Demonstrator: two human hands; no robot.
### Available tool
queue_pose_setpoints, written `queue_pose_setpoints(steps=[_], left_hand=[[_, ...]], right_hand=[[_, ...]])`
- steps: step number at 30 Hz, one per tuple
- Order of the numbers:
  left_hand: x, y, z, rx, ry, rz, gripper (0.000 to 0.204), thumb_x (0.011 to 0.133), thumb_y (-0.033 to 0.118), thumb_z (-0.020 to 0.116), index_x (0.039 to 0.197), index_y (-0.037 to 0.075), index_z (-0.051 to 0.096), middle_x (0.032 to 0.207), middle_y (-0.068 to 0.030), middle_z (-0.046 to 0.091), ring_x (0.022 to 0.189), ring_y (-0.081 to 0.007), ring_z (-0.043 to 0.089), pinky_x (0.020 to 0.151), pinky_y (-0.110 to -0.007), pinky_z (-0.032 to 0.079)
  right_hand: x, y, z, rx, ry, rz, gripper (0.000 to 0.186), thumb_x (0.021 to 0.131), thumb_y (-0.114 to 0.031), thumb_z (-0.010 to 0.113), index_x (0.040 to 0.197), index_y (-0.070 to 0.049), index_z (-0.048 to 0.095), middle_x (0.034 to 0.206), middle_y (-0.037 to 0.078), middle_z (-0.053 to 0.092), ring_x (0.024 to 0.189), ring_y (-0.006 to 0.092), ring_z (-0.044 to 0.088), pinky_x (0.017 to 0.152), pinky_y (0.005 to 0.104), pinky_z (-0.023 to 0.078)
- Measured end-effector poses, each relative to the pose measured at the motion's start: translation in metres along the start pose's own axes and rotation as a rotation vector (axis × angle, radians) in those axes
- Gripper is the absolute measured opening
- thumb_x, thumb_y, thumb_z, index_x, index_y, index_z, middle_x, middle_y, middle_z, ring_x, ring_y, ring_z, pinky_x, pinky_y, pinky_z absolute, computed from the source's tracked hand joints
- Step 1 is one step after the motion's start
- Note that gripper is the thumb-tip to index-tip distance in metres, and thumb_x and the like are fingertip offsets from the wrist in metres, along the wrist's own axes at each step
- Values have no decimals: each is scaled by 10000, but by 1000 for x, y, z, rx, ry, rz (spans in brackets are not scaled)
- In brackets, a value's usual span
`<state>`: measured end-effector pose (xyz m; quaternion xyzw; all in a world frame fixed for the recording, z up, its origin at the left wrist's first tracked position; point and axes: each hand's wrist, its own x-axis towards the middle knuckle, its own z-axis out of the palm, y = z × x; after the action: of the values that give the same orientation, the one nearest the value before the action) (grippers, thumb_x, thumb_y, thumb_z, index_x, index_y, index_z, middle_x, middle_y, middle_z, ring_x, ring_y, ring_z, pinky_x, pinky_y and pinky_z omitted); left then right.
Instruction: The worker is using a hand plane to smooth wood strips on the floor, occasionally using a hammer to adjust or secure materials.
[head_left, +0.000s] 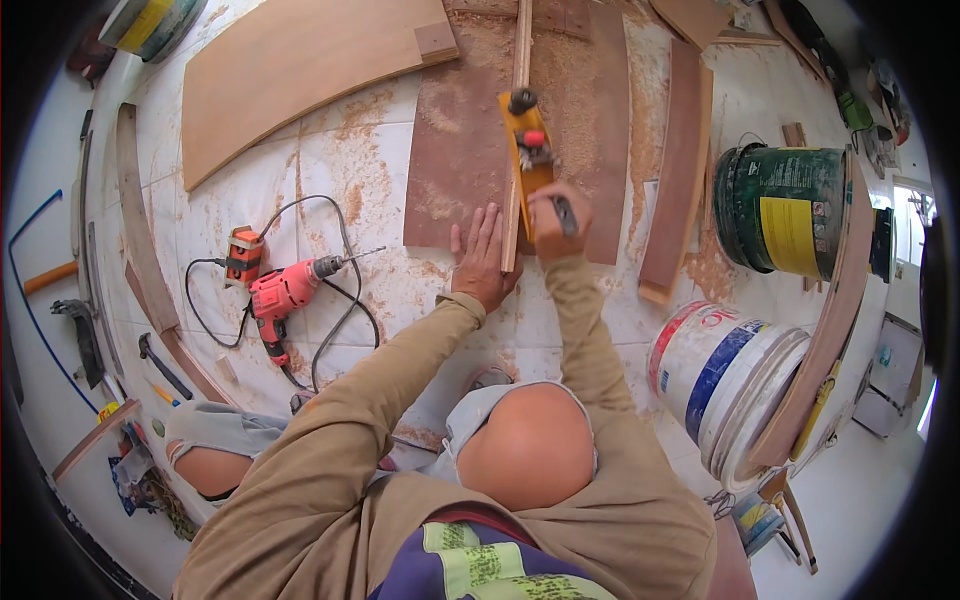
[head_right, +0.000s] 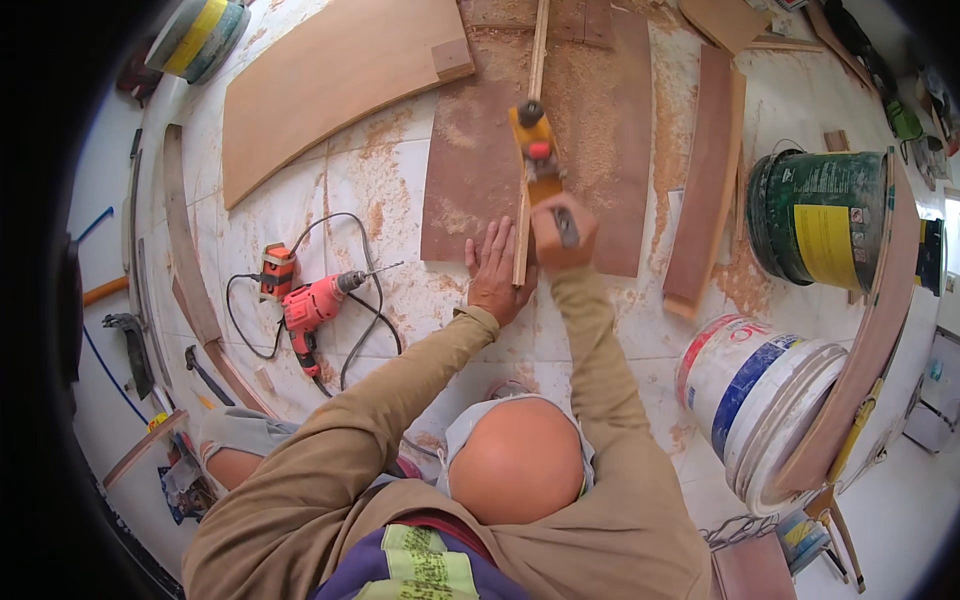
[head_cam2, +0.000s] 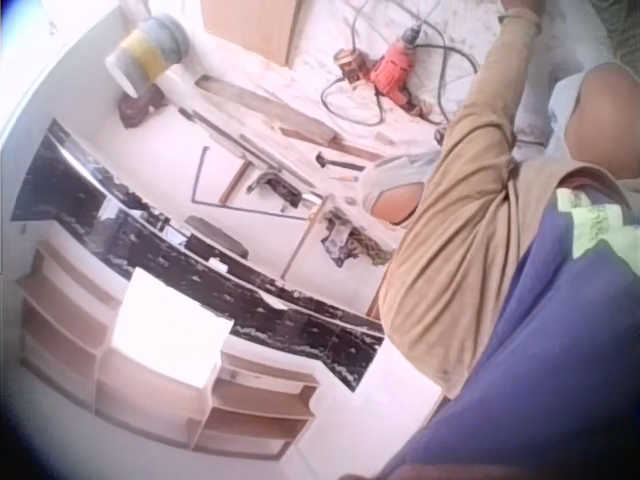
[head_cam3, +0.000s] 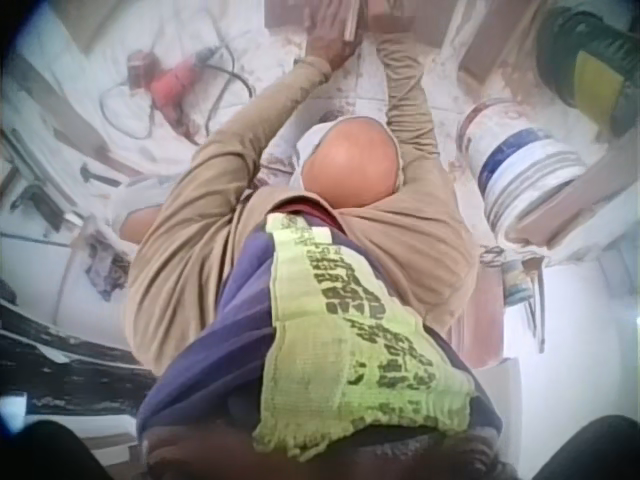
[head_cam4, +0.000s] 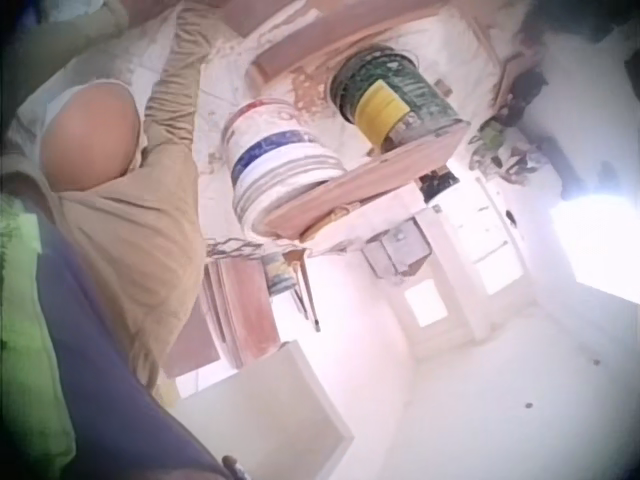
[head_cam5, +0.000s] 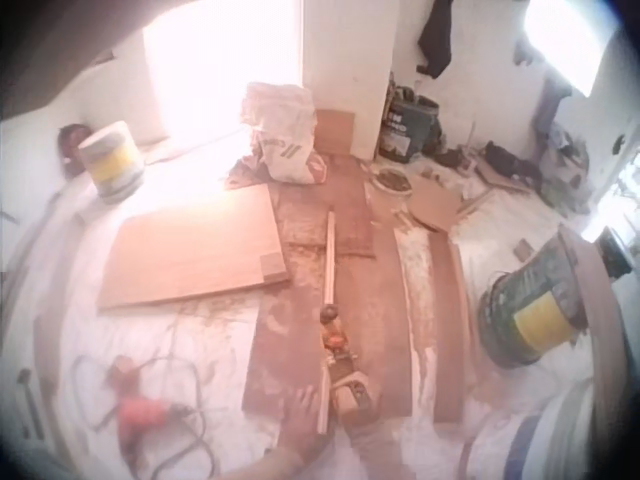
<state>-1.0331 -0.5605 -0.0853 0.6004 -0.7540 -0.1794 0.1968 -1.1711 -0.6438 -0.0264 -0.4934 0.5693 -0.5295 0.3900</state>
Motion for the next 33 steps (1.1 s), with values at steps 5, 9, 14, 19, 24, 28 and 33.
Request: queue_pose_setpoints(steps=[5,9,14,19,24,28,33], left_hand=[[0,7,1,-28,-64,14,829,899,348,604,1580,11,273,1662,-176,256,1562,-324,193,1226,-596,-20],[3,10,-3,-10,-62,22,847,891,332,621,1582,8,253,1666,-167,239,1565,-325,174,1227,-585,-30],[6,25,10,-38,-40,42,815,898,297,620,1575,14,265,1661,-151,255,1559,-320,192,1231,-573,-11],[1,-2,-3,-4,-11,-24,794,906,303,614,1568,14,284,1661,-148,257,1561,-310,192,1231,-573,-9],[9,11,0,-22,-66,21,860,897,347,632,1589,17,243,1672,-149,236,1564,-313,178,1230,-580,-10],[-1,0,-4,25,-21,19,827,902,292,616,1571,-15,239,1657,-181,250,1561,-343,177,1228,-574,-25],[2,23,12,-33,-27,49,806,911,303,617,1565,-5,260,1656,-176,255,1558,-337,189,1230,-575,-5]], right_hand=[[-110,-27,-24,-23,14,46,45,771,-14,637,762,-17,680,677,99,632,645,166,631,646,298,512],[121,18,15,-18,109,-235,155,858,-60,602,736,-17,688,592,20,608,469,88,538,423,263,415],[281,5,8,80,126,-81,141,833,-47,615,715,11,663,583,60,608,452,127,543,411,273,414],[95,21,18,90,20,-23,149,841,-71,585,738,-14,676,684,83,652,585,145,602,538,313,484],[-110,-30,-37,-66,17,-5,44,774,-3,642,752,-7,680,664,94,620,654,173,635,631,288,495],[1,1,-1,210,89,137,79,799,-8,627,750,-31,684,698,64,638,605,137,593,577,265,467],[294,21,10,177,174,-82,192,863,-58,599,699,15,669,664,79,655,483,133,570,440,286,458]])
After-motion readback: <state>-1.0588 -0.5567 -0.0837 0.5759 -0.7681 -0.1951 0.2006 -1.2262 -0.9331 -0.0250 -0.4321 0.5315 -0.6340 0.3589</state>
